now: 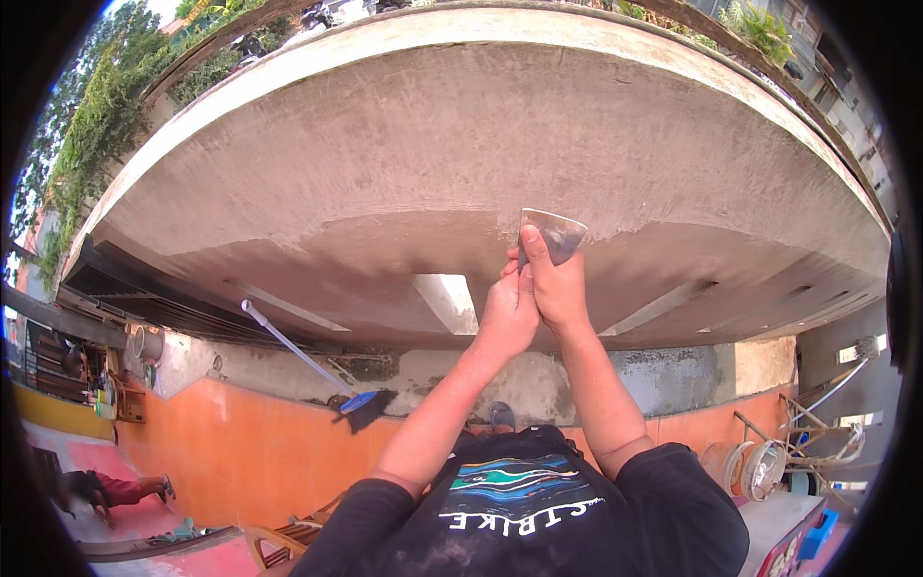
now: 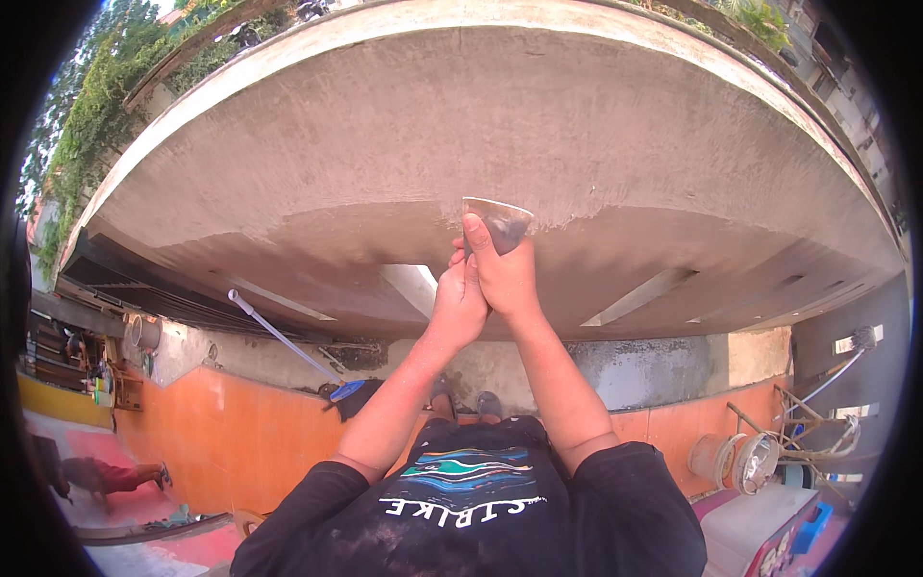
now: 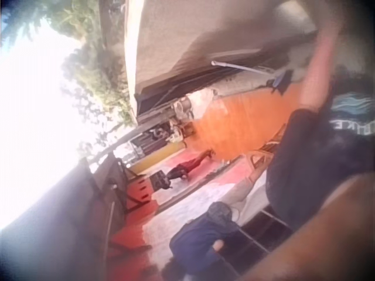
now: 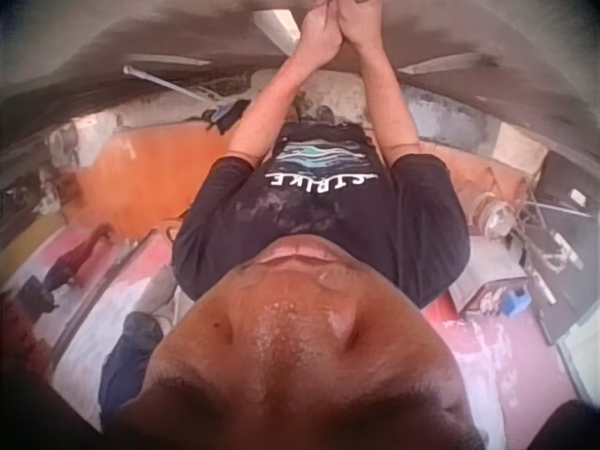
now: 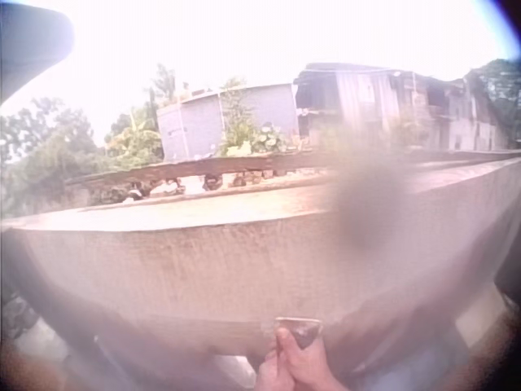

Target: The person uses a metal trowel to smooth a freshly plastered concrete ceiling. They repeatedly scrape and level the surface in a continuous motion, maintaining consistent contact with the ceiling throughout the clip.

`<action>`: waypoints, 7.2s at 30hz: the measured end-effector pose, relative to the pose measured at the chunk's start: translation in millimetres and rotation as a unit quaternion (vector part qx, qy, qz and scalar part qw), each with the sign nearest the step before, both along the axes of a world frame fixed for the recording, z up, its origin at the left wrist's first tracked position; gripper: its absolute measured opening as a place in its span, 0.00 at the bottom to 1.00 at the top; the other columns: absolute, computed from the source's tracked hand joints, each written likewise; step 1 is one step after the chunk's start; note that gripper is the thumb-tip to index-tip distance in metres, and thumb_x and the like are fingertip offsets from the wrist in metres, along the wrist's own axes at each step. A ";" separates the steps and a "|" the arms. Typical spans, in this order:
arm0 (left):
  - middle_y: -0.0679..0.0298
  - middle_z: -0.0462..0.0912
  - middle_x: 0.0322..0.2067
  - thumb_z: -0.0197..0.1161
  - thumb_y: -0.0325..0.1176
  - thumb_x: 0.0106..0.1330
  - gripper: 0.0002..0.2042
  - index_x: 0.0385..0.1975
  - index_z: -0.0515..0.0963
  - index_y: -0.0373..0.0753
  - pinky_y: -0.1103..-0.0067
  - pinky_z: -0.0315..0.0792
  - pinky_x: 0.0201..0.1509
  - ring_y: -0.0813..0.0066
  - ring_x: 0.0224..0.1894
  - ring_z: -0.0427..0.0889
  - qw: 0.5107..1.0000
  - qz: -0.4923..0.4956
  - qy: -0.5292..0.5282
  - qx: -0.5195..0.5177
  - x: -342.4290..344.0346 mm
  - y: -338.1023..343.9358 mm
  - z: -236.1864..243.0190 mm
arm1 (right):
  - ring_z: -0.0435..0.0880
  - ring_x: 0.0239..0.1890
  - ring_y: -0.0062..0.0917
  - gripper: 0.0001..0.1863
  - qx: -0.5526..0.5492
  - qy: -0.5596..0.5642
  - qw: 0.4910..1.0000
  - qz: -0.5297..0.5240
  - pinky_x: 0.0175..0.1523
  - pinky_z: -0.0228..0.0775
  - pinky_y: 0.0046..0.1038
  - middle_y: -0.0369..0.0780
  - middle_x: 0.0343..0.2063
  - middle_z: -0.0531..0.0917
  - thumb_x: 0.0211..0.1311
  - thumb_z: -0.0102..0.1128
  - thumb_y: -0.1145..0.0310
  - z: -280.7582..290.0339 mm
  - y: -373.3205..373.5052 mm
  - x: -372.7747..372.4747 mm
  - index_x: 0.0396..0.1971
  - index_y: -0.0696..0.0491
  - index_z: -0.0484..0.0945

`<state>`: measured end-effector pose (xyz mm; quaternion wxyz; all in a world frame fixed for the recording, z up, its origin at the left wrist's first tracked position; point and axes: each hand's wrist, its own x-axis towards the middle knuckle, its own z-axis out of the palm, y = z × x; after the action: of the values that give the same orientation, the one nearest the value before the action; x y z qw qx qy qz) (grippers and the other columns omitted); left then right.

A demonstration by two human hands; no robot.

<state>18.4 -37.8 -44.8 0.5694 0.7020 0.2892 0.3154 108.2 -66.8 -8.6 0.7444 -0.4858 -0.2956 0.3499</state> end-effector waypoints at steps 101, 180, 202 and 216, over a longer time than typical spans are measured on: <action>0.69 0.73 0.23 0.33 0.47 0.80 0.25 0.39 0.73 0.31 0.82 0.63 0.19 0.86 0.18 0.70 0.999 0.013 -0.001 0.032 -9.4 2.7 -12.1 | 0.83 0.27 0.20 0.24 -0.169 0.073 0.982 -0.037 0.33 0.77 0.26 0.39 0.26 0.84 0.63 0.67 0.49 6.9 3.5 -17.5 0.38 0.59 0.80; 0.62 0.82 0.31 0.40 0.50 0.79 0.22 0.41 0.71 0.34 0.78 0.77 0.39 0.77 0.32 0.81 0.965 -0.189 0.010 -0.182 -16.7 19.4 -37.3 | 0.65 0.20 0.09 0.11 -0.044 0.109 0.992 -0.035 0.25 0.57 0.15 0.27 0.19 0.69 0.75 0.51 0.62 -133.9 -77.6 -70.2 0.36 0.55 0.72; 0.65 0.75 0.23 0.42 0.54 0.78 0.23 0.38 0.68 0.37 0.81 0.72 0.30 0.80 0.26 0.75 0.970 -0.218 -0.042 -0.099 2.6 41.3 -6.5 | 0.67 0.20 0.10 0.17 0.028 0.118 0.989 -0.088 0.24 0.58 0.17 0.28 0.21 0.71 0.74 0.53 0.53 -122.5 -22.9 -66.1 0.34 0.53 0.71; 0.64 0.73 0.20 0.38 0.54 0.78 0.25 0.39 0.68 0.34 0.78 0.72 0.31 0.77 0.24 0.75 0.962 -0.212 -0.076 -0.156 -2.0 18.6 -11.7 | 0.68 0.25 0.09 0.13 -0.044 0.110 0.987 -0.106 0.29 0.60 0.17 0.28 0.23 0.72 0.74 0.54 0.61 -106.2 -50.6 -72.3 0.34 0.56 0.73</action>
<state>16.4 -19.1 -56.4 0.7460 0.6235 0.1356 0.1907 35.9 -117.5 -114.7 0.7830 -0.5055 -0.1433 0.3328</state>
